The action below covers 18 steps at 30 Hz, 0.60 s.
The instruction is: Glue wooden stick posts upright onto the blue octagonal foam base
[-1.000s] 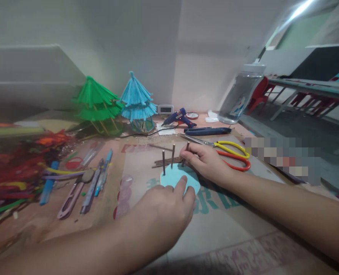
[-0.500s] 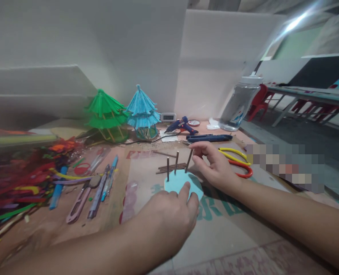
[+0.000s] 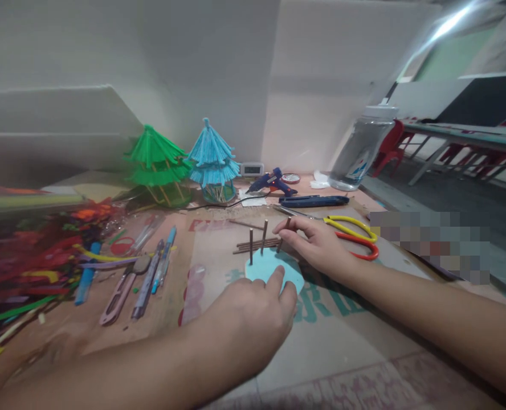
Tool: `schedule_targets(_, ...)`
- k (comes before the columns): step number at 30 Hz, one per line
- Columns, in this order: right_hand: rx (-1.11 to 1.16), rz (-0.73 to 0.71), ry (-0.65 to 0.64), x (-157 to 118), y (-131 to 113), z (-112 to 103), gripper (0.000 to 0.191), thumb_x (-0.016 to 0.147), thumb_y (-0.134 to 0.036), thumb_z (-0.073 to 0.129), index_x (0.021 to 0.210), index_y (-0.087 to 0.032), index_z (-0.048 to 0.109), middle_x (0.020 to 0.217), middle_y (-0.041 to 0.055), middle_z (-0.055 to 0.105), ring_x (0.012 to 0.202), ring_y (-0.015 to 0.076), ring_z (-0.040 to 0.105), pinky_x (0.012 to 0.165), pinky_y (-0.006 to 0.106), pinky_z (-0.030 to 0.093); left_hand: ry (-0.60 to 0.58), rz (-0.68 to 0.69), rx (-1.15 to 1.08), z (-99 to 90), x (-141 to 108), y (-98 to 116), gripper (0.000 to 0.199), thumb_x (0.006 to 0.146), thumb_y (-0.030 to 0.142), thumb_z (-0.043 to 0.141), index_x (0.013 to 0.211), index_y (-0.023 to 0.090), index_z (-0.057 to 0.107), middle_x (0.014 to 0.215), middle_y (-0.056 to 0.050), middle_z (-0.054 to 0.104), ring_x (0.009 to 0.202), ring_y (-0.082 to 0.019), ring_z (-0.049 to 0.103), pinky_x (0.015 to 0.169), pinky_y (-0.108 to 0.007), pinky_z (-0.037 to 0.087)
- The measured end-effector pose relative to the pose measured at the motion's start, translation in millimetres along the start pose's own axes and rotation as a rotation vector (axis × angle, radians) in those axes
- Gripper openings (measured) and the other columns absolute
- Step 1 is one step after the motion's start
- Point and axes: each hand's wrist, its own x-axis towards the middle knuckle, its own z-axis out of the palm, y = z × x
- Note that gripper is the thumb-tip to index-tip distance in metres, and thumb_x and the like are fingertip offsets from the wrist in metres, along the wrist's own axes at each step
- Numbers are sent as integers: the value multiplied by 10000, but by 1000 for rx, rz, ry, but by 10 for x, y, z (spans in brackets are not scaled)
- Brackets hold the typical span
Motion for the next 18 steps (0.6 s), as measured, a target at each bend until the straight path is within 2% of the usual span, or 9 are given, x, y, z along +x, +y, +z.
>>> schedule_targets(9, -58, -23, -48, -8, -18, -5, 216, 956, -292, 526, 778, -193, 596, 671, -17, 632, 639, 135, 564, 615, 252, 423, -10, 22, 3, 7, -18, 6, 218, 958, 197, 452, 1108, 122, 592, 1254, -206, 643, 653, -239, 673, 478, -381, 555)
schedule_targets(18, -77, -54, -69, 10, -19, -11, 218, 963, -273, 527, 772, -192, 592, 687, -16, 631, 648, 132, 559, 610, 242, 408, 18, 23, 4, 28, -18, 11, 196, 967, 204, 451, 1064, 133, 606, 1234, -193, 648, 654, -219, 660, 477, -343, 534)
